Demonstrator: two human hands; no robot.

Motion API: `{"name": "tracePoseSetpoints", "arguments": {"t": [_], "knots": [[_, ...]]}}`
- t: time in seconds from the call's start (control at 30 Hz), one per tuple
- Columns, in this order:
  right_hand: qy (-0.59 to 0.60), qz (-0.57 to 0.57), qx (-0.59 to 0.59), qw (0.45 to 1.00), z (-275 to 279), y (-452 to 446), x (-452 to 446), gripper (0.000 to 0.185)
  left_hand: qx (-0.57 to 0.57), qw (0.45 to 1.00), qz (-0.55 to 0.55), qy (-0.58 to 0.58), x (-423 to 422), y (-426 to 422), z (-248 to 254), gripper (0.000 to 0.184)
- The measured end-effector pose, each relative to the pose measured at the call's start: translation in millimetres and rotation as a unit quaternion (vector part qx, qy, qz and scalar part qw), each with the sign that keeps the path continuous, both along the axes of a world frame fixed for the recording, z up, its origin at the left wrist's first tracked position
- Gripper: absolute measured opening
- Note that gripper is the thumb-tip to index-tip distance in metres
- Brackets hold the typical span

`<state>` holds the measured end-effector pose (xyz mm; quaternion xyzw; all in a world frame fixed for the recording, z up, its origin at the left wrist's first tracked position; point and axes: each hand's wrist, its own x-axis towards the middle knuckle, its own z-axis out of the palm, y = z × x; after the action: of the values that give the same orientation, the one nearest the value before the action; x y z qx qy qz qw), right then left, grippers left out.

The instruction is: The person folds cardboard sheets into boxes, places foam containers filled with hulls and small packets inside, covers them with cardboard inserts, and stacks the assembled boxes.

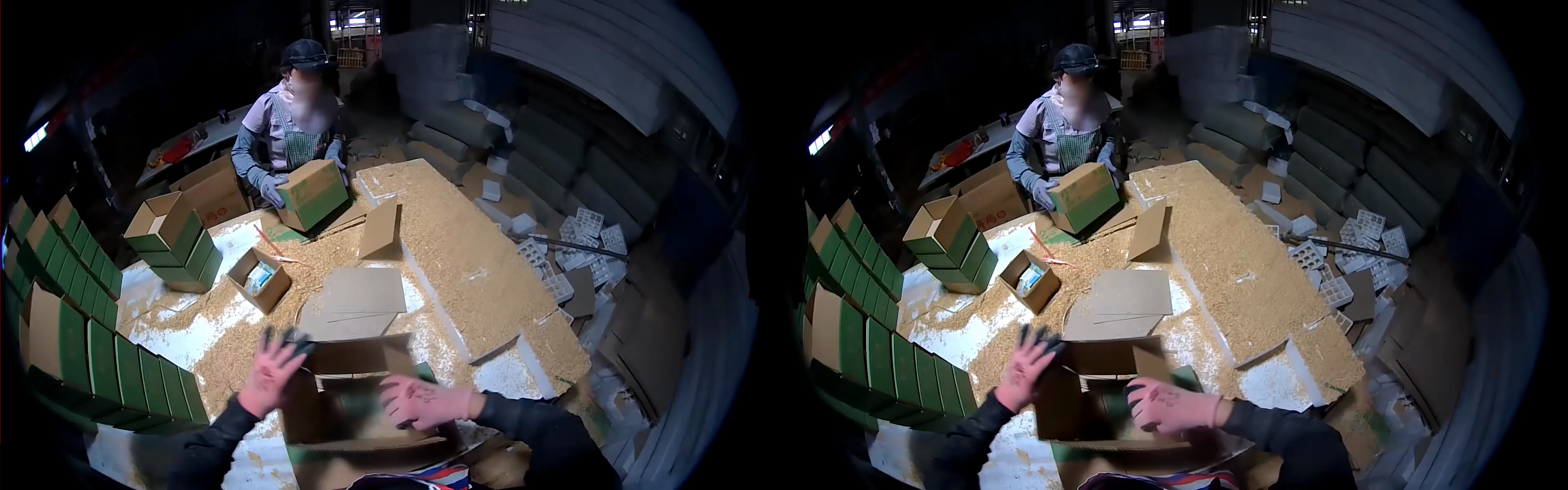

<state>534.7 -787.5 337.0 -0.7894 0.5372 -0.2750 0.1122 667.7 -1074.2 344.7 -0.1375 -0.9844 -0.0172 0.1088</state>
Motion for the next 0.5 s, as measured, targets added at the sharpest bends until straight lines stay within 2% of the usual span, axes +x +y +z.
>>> {"name": "tracePoseSetpoints", "arguments": {"t": [0.03, 0.07, 0.1, 0.13, 0.17, 0.2, 0.23, 0.27, 0.3, 0.33, 0.37, 0.4, 0.43, 0.47, 0.5], "knots": [[0.010, -0.037, 0.037, 0.999, -54, -6, 12, 0.009, 0.045, 0.995, -0.079, 0.030, -16, 37, 11, 0.068], [-0.063, -0.127, 0.304, 0.942, -47, -8, 17, 0.007, 0.083, 0.974, -0.210, 0.000, -36, 58, -2, 0.056], [-0.142, -0.122, 0.346, 0.920, -52, -3, 14, 0.009, 0.139, 0.955, -0.257, -0.043, -52, 77, -23, 0.057], [-0.218, -0.121, 0.385, 0.889, -57, 2, 11, 0.015, 0.121, 0.955, -0.265, -0.053, -66, 83, -52, 0.058], [-0.295, -0.025, 0.212, 0.932, -73, 21, -4, 0.024, 0.107, 0.954, -0.275, -0.063, -75, 87, -83, 0.059], [-0.443, -0.080, 0.258, 0.855, -24, 46, -1, 0.053, 0.091, 0.955, -0.265, -0.099, -76, 87, -108, 0.059], [-0.484, -0.066, 0.245, 0.837, -55, 77, -8, 0.080, 0.071, 0.955, -0.257, -0.133, -79, 86, -126, 0.059], [-0.362, -0.149, 0.193, 0.900, -74, 85, 13, 0.089, 0.077, 0.957, -0.243, -0.142, -78, 88, -136, 0.053], [-0.232, -0.228, 0.141, 0.935, -78, 90, 35, 0.098, 0.058, 0.951, -0.242, -0.185, -80, 90, -131, 0.056], [-0.160, -0.297, 0.142, 0.931, -43, 71, 43, 0.107, 0.093, 0.945, -0.241, -0.202, -84, 89, -131, 0.056], [-0.320, -0.398, 0.041, 0.859, -44, 60, 41, 0.110, 0.126, 0.936, -0.239, -0.224, -85, 84, -132, 0.057], [-0.219, -0.521, 0.070, 0.822, -73, 50, 34, 0.112, 0.294, 0.864, -0.265, -0.310, -100, 73, -130, 0.052], [-0.112, -0.627, 0.095, 0.765, -104, 43, 27, 0.114, 0.385, 0.789, -0.179, -0.445, -110, 70, -58, 0.046], [-0.454, -0.575, 0.027, 0.680, -115, 39, 27, 0.109, 0.431, 0.801, -0.094, -0.405, -107, 61, -9, 0.045], [-0.375, -0.598, 0.022, 0.708, -109, 37, 25, 0.109, 0.476, 0.804, -0.007, -0.356, -105, 49, 20, 0.044]]}}
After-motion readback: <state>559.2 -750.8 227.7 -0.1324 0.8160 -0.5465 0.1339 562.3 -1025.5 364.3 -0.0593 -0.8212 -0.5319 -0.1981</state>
